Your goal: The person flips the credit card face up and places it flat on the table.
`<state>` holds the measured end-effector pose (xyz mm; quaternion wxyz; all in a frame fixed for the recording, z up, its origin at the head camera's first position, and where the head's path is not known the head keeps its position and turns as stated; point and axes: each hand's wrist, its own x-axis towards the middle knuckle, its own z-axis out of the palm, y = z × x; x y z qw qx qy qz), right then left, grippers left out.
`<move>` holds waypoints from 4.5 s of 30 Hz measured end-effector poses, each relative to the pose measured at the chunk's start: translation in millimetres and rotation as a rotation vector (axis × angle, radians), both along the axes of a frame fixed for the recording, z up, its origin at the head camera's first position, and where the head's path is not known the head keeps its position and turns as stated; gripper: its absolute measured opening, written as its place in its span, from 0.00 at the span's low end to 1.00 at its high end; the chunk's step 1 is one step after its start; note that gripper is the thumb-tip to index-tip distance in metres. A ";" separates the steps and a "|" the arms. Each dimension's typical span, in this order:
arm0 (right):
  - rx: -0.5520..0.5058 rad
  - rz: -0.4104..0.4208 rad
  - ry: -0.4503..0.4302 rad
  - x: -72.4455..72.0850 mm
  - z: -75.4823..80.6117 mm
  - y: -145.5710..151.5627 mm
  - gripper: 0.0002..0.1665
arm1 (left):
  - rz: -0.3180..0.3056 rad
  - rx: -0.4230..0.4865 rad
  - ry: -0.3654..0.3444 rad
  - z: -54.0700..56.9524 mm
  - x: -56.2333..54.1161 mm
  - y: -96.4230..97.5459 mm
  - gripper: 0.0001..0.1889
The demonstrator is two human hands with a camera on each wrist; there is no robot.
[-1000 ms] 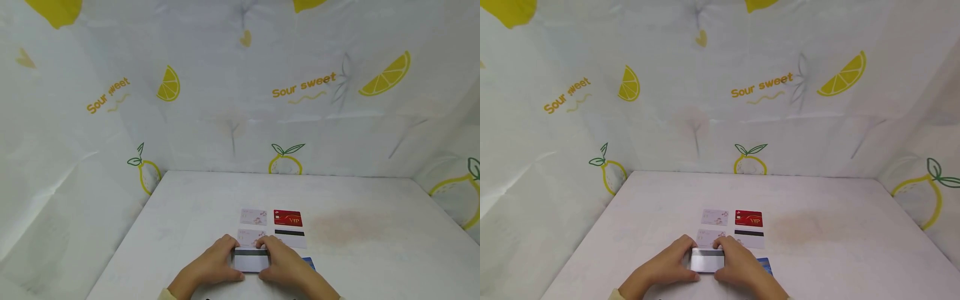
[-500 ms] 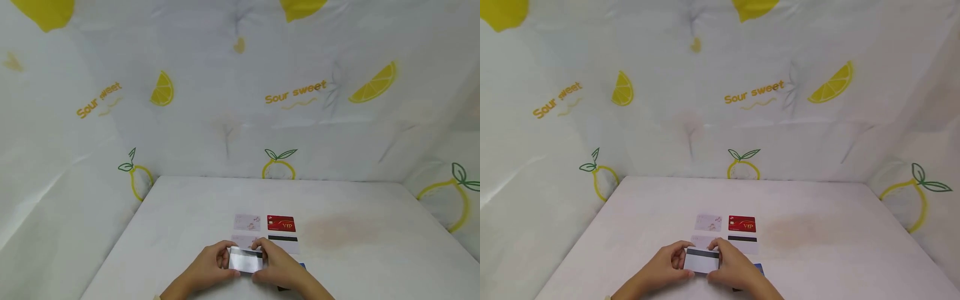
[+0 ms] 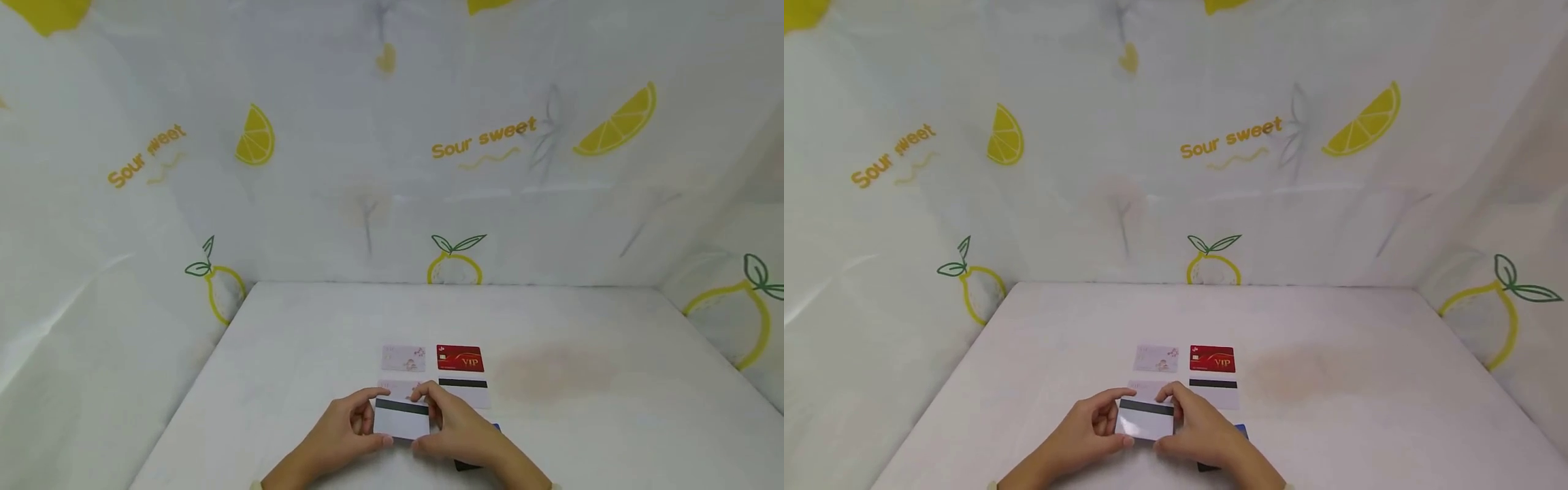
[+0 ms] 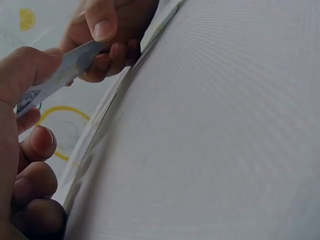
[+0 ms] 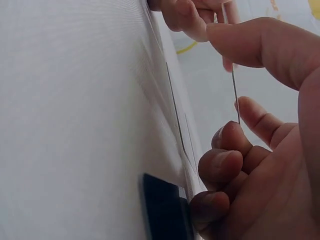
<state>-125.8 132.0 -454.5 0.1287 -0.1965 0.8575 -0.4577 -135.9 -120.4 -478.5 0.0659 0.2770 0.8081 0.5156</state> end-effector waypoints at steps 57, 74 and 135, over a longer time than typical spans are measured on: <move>-0.213 -0.016 0.126 14.9 23.1 -22.1 0.29 | -0.011 0.118 -0.028 12.6 12.4 7.9 0.33; -0.321 -0.005 -0.029 18.8 27.3 -24.5 0.34 | 0.001 0.059 0.096 7.5 11.3 7.6 0.27; 0.374 0.002 0.127 6.1 17.6 -2.4 0.28 | 0.103 -0.226 0.138 -0.7 10.1 5.5 0.26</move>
